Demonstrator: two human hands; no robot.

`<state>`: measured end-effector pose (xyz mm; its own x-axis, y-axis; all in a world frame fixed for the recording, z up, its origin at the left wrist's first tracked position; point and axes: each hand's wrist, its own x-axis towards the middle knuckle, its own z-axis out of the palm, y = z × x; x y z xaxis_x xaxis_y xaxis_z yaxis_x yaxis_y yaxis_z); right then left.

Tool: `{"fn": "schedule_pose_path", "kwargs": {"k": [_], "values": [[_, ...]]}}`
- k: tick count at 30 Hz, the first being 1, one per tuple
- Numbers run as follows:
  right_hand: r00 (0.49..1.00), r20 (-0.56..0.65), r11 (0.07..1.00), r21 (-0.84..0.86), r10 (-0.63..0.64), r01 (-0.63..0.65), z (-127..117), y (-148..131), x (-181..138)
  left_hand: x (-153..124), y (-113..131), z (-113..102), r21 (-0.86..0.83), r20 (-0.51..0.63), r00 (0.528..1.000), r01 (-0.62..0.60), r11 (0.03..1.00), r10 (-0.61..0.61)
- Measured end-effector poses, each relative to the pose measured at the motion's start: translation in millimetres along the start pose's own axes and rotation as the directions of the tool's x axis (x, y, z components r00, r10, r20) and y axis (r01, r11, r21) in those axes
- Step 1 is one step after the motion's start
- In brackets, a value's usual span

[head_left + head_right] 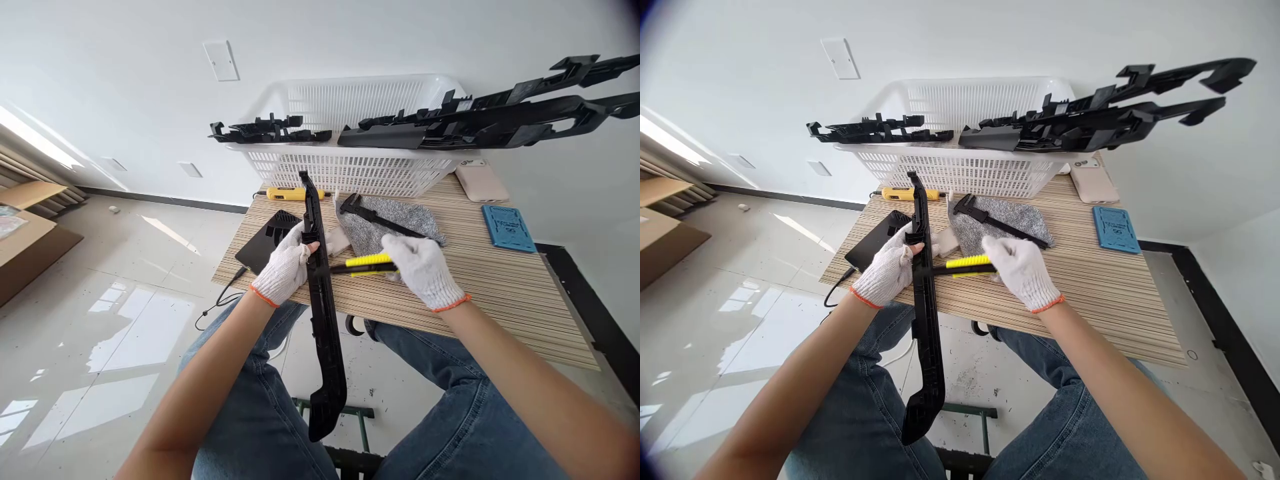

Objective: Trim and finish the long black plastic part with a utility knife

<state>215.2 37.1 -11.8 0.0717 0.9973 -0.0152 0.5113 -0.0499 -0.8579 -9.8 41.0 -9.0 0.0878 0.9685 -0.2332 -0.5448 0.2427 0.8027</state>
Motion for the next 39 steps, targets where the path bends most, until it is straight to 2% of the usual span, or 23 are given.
{"fn": "schedule_pose_path", "kwargs": {"k": [2, 5, 9, 12, 19, 23, 31, 39], "values": [[1.000, -0.001, 1.000, 0.018, 0.022, -0.022, -0.3, -1.3, -1.0, 0.7, -0.9, -1.8, 0.008, 0.014, 1.000, 0.000, 1.000, 0.000], [0.993, -0.081, 0.991, 0.106, 0.091, -0.082, -0.7, -3.1, -1.8, 2.0, -2.1, -4.3, 0.018, 0.010, 1.000, -0.012, 1.000, 0.012], [0.999, -0.031, 0.997, 0.064, 0.039, -0.037, -0.4, -3.7, -1.1, 1.9, -2.7, -5.6, 0.036, -0.010, 1.000, 0.009, 0.999, -0.008], [0.995, -0.080, 0.994, 0.095, 0.067, -0.060, 0.3, -2.3, 0.2, 0.3, -2.7, -5.6, 0.034, 0.028, 0.999, -0.031, 0.999, 0.030], [0.996, -0.073, 0.999, -0.020, -0.049, 0.048, 0.7, 0.6, 1.5, -1.7, -1.7, -5.1, 0.016, 0.051, 0.999, -0.019, 1.000, 0.018], [0.998, -0.051, 0.999, -0.001, -0.035, 0.035, -0.1, -0.5, 0.6, -3.0, 0.3, -2.7, 0.023, 0.013, 1.000, 0.010, 1.000, -0.011], [0.999, -0.027, 0.999, -0.011, -0.034, 0.034, -0.8, -1.0, -1.8, -1.0, -1.0, -2.9, 0.045, 0.011, 1.000, 0.011, 0.999, -0.011], [0.998, -0.015, 0.996, -0.056, -0.064, 0.063, -3.5, -13.8, -3.8, -0.4, 0.0, -0.5, 0.048, -0.013, 1.000, 0.022, 0.999, -0.021]]}}
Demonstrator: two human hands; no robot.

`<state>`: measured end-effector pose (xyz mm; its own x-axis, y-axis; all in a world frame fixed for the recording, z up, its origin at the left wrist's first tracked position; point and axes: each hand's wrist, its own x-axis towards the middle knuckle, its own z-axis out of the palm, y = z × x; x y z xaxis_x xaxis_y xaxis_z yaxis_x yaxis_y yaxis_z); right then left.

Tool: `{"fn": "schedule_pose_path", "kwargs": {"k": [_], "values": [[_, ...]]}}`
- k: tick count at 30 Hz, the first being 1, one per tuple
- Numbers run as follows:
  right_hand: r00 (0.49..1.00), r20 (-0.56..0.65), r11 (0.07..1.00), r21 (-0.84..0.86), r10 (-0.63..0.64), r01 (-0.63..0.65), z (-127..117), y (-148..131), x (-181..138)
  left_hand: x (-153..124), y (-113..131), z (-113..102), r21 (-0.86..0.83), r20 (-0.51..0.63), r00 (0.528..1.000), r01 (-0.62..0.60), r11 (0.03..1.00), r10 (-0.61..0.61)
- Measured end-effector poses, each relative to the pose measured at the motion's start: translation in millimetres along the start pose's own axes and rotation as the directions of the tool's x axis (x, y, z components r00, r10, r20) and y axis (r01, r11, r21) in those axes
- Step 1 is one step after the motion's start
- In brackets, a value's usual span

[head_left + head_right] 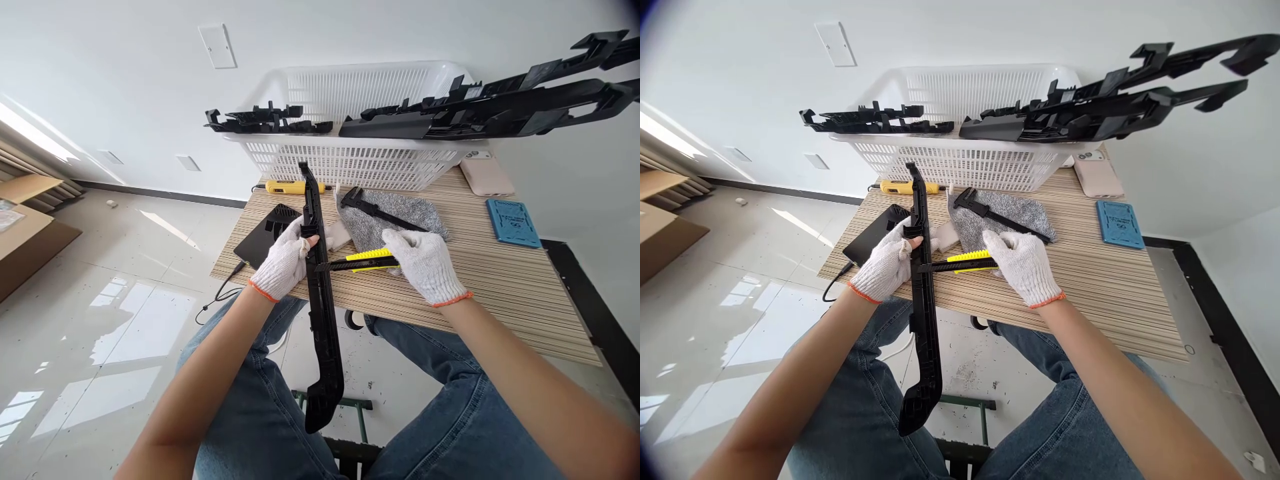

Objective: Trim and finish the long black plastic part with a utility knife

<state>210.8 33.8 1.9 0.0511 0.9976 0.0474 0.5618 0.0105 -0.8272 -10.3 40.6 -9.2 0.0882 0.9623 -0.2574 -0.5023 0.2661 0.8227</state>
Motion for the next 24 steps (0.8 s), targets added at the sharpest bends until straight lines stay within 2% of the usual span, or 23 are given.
{"fn": "schedule_pose_path", "kwargs": {"k": [6, 12, 19, 24], "values": [[0.991, 0.048, 0.992, 0.005, 0.124, -0.125, -0.9, -2.5, 3.6, -1.3, 0.2, 2.0, -0.027, -0.016, 1.000, 0.005, 1.000, -0.005], [0.972, 0.084, 0.975, -0.019, 0.220, -0.219, -2.3, -5.9, 6.0, -1.5, -1.0, -0.9, -0.044, 0.019, 1.000, 0.012, 0.999, -0.011], [0.962, 0.096, 0.966, -0.054, 0.256, -0.251, -4.0, -4.5, 7.6, 0.7, -4.8, -3.1, -0.047, 0.033, 0.999, -0.036, 0.998, 0.037], [0.944, 0.128, 0.950, -0.116, 0.303, -0.289, -6.9, -9.7, 7.7, -1.4, -2.7, -1.9, -0.031, 0.025, 1.000, -0.016, 0.999, 0.017]]}}
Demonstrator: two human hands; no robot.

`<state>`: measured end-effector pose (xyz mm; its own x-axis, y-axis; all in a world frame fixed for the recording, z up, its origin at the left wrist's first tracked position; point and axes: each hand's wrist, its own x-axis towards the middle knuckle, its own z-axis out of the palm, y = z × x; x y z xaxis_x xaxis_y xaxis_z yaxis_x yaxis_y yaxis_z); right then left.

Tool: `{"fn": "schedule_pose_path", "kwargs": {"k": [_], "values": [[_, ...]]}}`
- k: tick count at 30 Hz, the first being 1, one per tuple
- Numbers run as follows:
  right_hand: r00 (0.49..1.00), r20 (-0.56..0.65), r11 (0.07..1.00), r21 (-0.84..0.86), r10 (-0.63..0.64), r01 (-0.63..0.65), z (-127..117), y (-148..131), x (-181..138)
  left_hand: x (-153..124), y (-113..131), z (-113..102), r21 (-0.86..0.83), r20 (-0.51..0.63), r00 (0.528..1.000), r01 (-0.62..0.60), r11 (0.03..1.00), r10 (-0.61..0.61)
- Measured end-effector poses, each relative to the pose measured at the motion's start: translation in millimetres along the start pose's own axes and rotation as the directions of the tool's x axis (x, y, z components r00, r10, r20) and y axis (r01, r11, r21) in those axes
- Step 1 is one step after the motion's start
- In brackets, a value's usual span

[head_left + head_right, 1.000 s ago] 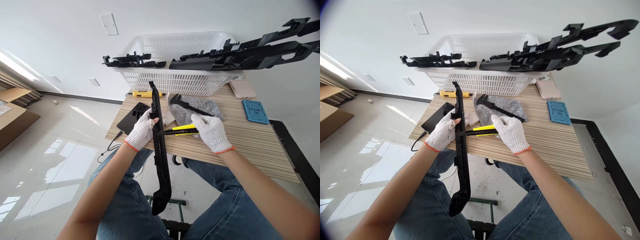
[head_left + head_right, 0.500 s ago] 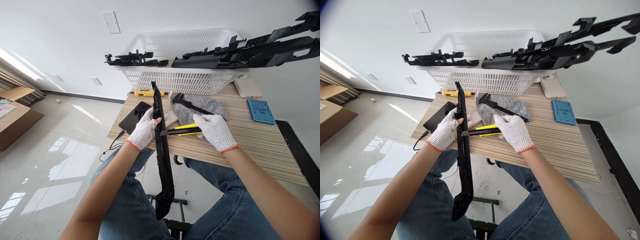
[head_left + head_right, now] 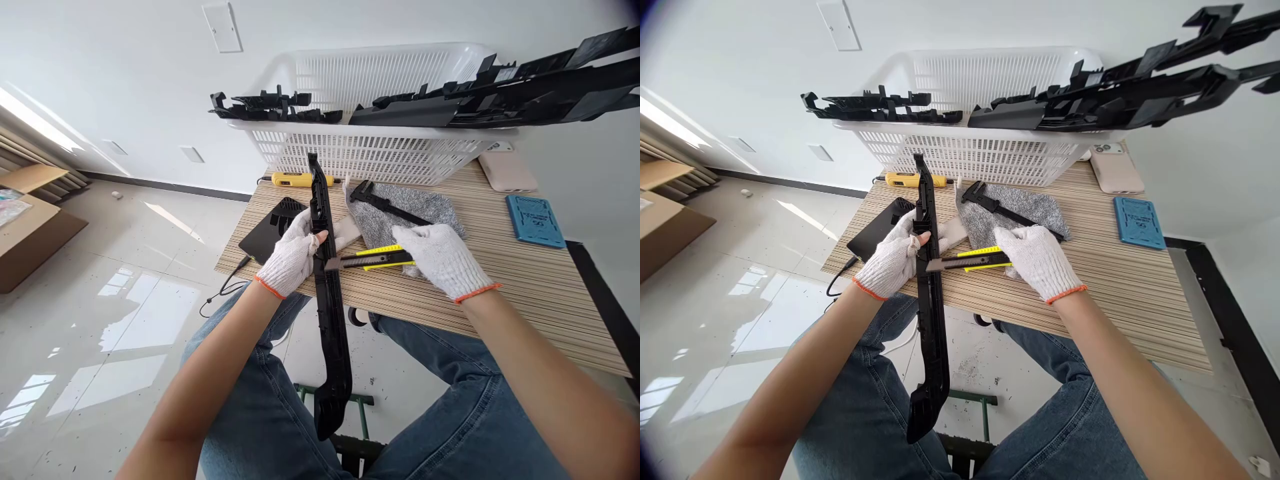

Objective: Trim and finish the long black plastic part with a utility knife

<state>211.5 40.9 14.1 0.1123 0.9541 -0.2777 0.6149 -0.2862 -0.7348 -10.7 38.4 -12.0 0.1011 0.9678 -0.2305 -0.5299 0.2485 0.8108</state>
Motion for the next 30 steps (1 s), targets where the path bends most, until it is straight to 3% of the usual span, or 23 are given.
{"fn": "schedule_pose_path", "kwargs": {"k": [15, 30], "values": [[0.998, -0.063, 0.992, 0.124, -0.006, 0.013, 3.3, 0.9, -2.2, -4.0, 4.2, 3.5, -0.015, 0.010, 0.999, 0.044, 0.999, -0.044], [0.986, -0.122, 0.992, 0.033, -0.115, 0.120, 3.9, 4.7, -7.2, 1.9, -2.2, -1.1, -0.007, 0.016, 0.999, -0.034, 0.999, 0.034]]}}
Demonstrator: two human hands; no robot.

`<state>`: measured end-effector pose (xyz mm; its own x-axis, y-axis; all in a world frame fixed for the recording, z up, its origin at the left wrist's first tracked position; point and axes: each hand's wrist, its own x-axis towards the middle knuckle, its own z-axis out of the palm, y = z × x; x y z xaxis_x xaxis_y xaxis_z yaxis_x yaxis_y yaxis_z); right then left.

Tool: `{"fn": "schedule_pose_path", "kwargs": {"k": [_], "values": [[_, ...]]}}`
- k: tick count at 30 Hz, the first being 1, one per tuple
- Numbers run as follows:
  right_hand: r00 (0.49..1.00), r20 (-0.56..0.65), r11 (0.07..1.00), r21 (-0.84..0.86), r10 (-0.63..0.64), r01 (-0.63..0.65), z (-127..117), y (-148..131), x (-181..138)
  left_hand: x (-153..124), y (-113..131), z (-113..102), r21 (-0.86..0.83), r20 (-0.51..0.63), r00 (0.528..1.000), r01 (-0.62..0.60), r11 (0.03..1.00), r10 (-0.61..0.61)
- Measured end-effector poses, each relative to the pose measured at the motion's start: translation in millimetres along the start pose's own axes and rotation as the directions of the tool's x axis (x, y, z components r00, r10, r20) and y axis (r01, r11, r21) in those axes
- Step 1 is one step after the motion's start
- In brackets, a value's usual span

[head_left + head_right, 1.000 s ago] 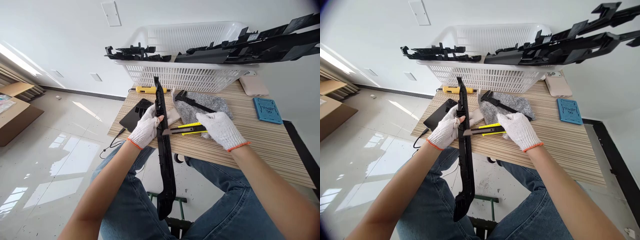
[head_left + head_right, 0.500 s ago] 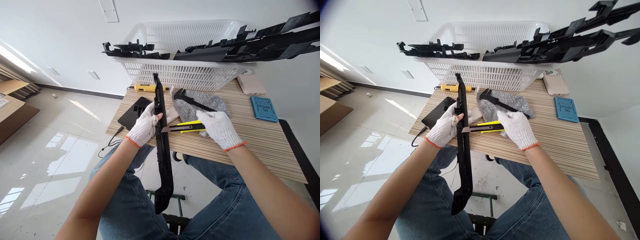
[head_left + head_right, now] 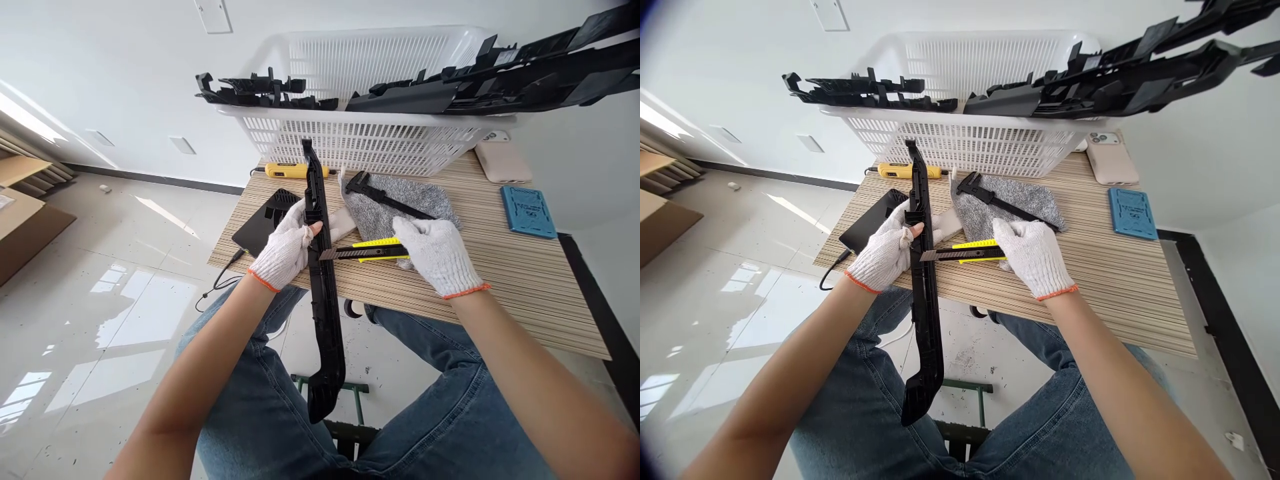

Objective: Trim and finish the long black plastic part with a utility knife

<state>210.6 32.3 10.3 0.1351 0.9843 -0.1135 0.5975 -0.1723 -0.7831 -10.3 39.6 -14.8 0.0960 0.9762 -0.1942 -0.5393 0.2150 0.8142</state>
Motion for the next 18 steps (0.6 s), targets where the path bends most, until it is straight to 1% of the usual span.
{"fn": "schedule_pose_path", "kwargs": {"k": [5, 8, 13, 18], "values": [[0.998, 0.042, 0.999, 0.006, 0.038, -0.039, -1.1, -1.3, 0.4, -1.0, 1.0, 2.6, 0.023, -0.011, 1.000, 0.019, 1.000, -0.019], [0.999, 0.042, 1.000, -0.001, 0.020, -0.020, -1.1, -0.5, 1.3, -1.4, 1.8, 3.7, 0.017, -0.025, 1.000, 0.006, 1.000, -0.006], [0.999, 0.033, 0.999, -0.030, -0.012, 0.013, -1.4, 1.0, 3.3, -2.3, 3.5, 3.8, 0.033, -0.042, 0.998, 0.047, 0.998, -0.046], [0.998, 0.064, 0.999, -0.036, 0.011, -0.009, -2.4, 2.0, 5.1, -1.8, 2.2, 3.3, 0.037, -0.036, 0.999, 0.013, 0.999, -0.012]]}}
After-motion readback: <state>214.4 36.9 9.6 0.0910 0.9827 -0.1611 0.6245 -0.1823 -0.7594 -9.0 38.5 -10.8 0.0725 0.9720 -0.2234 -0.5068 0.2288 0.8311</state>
